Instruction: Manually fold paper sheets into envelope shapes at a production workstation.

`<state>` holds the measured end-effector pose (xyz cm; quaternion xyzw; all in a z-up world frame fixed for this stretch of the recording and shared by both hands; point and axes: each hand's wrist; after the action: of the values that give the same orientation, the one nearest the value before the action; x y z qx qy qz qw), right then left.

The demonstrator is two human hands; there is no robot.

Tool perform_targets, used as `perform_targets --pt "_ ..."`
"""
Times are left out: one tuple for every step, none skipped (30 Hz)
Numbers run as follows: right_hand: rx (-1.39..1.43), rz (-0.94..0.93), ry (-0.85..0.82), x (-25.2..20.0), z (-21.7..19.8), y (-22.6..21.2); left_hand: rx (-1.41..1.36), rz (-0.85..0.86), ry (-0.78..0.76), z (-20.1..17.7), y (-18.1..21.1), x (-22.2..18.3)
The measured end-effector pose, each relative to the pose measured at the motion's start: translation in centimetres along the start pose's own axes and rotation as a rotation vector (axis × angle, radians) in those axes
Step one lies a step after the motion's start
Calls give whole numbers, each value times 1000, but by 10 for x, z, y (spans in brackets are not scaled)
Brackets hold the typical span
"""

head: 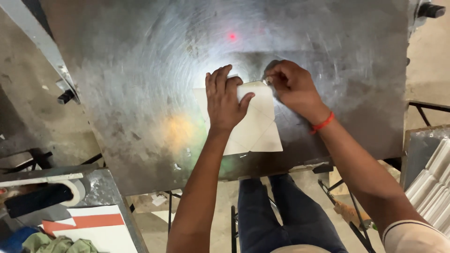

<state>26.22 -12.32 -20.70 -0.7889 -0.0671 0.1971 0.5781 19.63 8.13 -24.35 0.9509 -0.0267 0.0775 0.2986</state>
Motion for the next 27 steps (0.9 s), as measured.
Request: perform_targets --pt "-12 -83 -1 0 1 -4 0 -9 -2 -1 1 -1" --pt "-13 -81 1 2 0 -5 -2 -8 -4 0 2 0" --pt "-143 -108 -17 6 1 -7 2 -12 -5 0 2 0" --pt "-274 -135 -33 10 2 -9 7 -16 -6 -1 1 1" --pt "-272 -136 -39 14 3 -8 10 -22 -5 -1 2 1" --pt "-320 -190 -46 17 4 -6 6 -22 -7 -1 1 1" --pt "-369 -239 -56 19 5 -4 0 -25 -11 -1 1 0" --pt "-367 -237 -64 23 6 -3 2 -33 -13 -1 1 0" --pt "-421 -312 -73 26 6 -1 -3 -31 -14 -1 1 0" --pt "-474 -387 -83 28 7 1 -8 -28 -15 -1 0 0" --pt "-474 -384 -95 29 8 3 -10 -40 -16 -1 1 -1" --pt "-494 -409 -110 30 8 5 -15 -39 -17 -1 1 -3" --pt "-516 -441 -121 34 9 5 -18 -34 -11 -2 0 -1" --pt "-517 -447 -128 36 9 4 -17 -40 -5 -1 0 -2" --pt "-540 -473 -138 37 9 4 -22 -37 -2 0 -1 -2" --pt "-564 -500 -147 37 10 4 -27 -34 1 1 -2 -3" --pt "-566 -501 -156 38 9 3 -29 -42 4 1 -3 -3" --pt "-584 -509 -167 38 9 2 -22 -34 4 2 -4 -4" --pt "-604 -516 -181 38 9 1 -17 -29 3 3 -5 -5" --pt "-606 -516 -191 39 8 1 -20 -38 6 3 -5 -4" --pt "-626 -526 -200 39 8 2 -14 -30 7 3 -5 -4" --pt "-646 -537 -209 39 8 2 -7 -22 8 3 -5 -5" --pt "-646 -535 -220 39 9 3 -10 -33 7 3 -5 -5" --pt "-665 -538 -216 39 9 3 -9 -22 17 3 -6 -5" --pt "-685 -540 -211 40 9 4 -9 -11 27 3 -6 -5" --pt "-686 -538 -221 40 8 4 -11 -21 27 5 -7 -6" --pt "-683 -551 -233 40 8 4 -14 -9 38 7 -8 -7"
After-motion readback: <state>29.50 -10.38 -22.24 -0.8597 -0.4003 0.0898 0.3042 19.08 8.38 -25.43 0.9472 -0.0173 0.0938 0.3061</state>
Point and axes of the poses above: each hand's wrist, its own x-axis towards the middle knuckle, its own z-axis out of the palm, y = z × x, and after that the axes turned 1 degree about x, right-handed
